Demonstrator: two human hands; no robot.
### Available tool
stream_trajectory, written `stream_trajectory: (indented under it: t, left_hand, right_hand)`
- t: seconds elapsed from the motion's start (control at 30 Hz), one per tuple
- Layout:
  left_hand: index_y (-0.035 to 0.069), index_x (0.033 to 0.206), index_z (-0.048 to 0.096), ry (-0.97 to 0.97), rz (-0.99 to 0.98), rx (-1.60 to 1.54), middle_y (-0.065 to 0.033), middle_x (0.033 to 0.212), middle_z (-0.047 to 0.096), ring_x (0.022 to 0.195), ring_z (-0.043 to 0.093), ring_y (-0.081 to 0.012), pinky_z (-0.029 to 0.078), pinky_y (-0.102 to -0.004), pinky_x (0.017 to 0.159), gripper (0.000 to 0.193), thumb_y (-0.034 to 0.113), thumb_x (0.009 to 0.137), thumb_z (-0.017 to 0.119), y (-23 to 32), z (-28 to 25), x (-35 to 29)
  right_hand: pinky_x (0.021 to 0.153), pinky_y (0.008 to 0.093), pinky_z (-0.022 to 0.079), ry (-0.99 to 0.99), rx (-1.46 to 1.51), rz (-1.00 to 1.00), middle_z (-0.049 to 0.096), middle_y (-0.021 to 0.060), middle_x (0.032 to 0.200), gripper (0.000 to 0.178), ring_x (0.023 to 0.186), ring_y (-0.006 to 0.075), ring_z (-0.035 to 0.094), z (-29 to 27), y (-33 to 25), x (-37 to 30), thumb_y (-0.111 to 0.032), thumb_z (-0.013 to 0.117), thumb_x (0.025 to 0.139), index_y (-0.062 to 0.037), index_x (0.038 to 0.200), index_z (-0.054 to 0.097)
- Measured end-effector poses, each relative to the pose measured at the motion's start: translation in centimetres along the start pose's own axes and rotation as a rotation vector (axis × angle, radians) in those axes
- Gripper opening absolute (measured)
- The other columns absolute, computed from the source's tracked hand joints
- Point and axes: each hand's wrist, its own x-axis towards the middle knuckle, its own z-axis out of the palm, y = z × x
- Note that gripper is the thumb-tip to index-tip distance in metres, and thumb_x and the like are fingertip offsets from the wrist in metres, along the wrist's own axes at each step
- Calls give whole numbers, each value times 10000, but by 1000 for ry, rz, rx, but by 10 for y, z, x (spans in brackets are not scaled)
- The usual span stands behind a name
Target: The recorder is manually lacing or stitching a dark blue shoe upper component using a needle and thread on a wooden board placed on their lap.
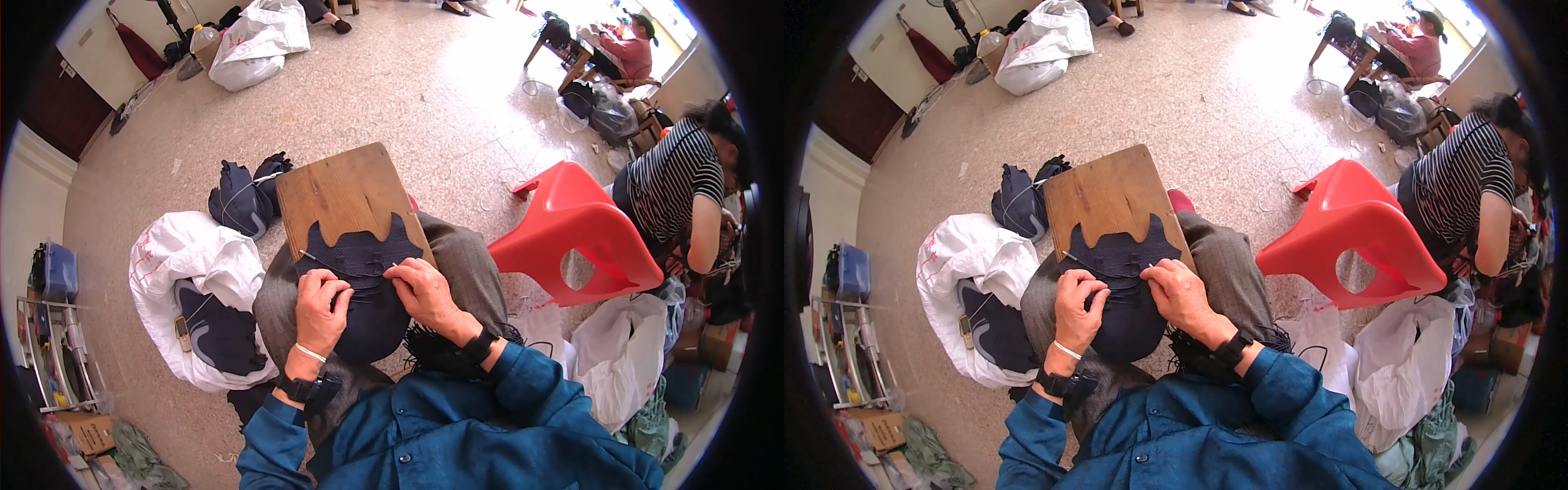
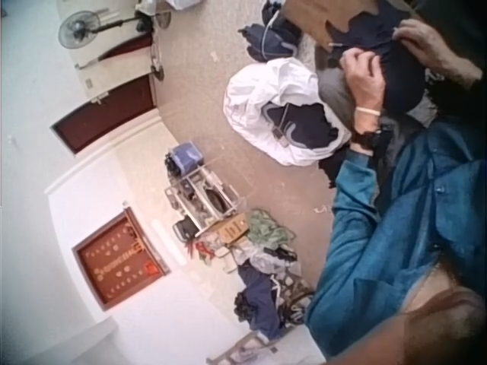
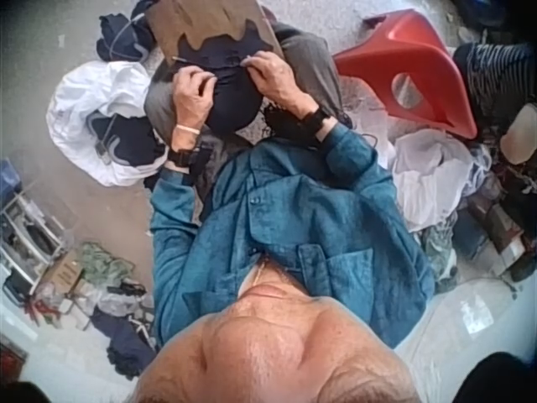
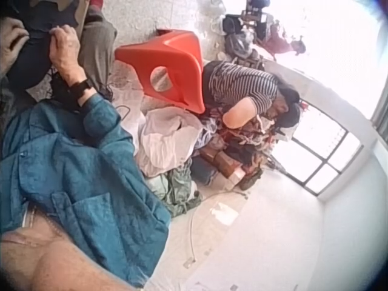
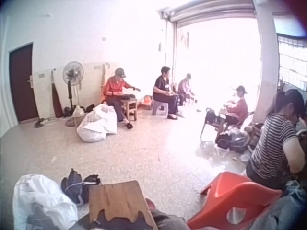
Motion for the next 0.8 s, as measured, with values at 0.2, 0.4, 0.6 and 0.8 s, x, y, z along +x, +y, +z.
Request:
stream_trajectory:
  t: [0.2, 0.4, 0.6, 0.8]
  left_hand:
    - [68, 872, 713, -38, 87, 71, -68, 951, 597, 931, 584, -286, 452, -416, 852, 103, 48, 792, 775, 6, 6, 8]
    - [50, 928, 692, 4, -59, 21, -89, 963, 620, 938, 599, -308, 478, -417, 863, 141, 5, 806, 746, 1, -6, 0]
    - [34, 980, 673, 14, -78, 8, -117, 1042, 605, 997, 587, -320, 486, -418, 885, 193, -2, 806, 748, 4, -1, -11]
    - [21, 982, 672, 10, -79, 24, -117, 1046, 600, 1002, 593, -303, 478, -390, 910, 186, -18, 813, 740, 2, -1, -11]
  right_hand:
    - [824, 427, 537, 21, 24, 5, 660, 118, 915, 116, 933, 334, 656, 3, 0, 0, -54, 651, 907, -53, 1005, 714]
    - [797, 431, 541, -6, 21, 4, 635, 117, 901, 91, 920, 331, 654, -3, -8, 3, -73, 672, 899, -50, 985, 692]
    - [758, 437, 547, -60, -83, -180, 583, 127, 918, 137, 911, 327, 644, 13, -11, 11, -87, 697, 866, -39, 980, 638]
    - [729, 446, 541, -189, -144, -248, 554, 135, 881, 95, 866, 341, 627, 12, -8, 23, -73, 670, 881, -34, 903, 586]
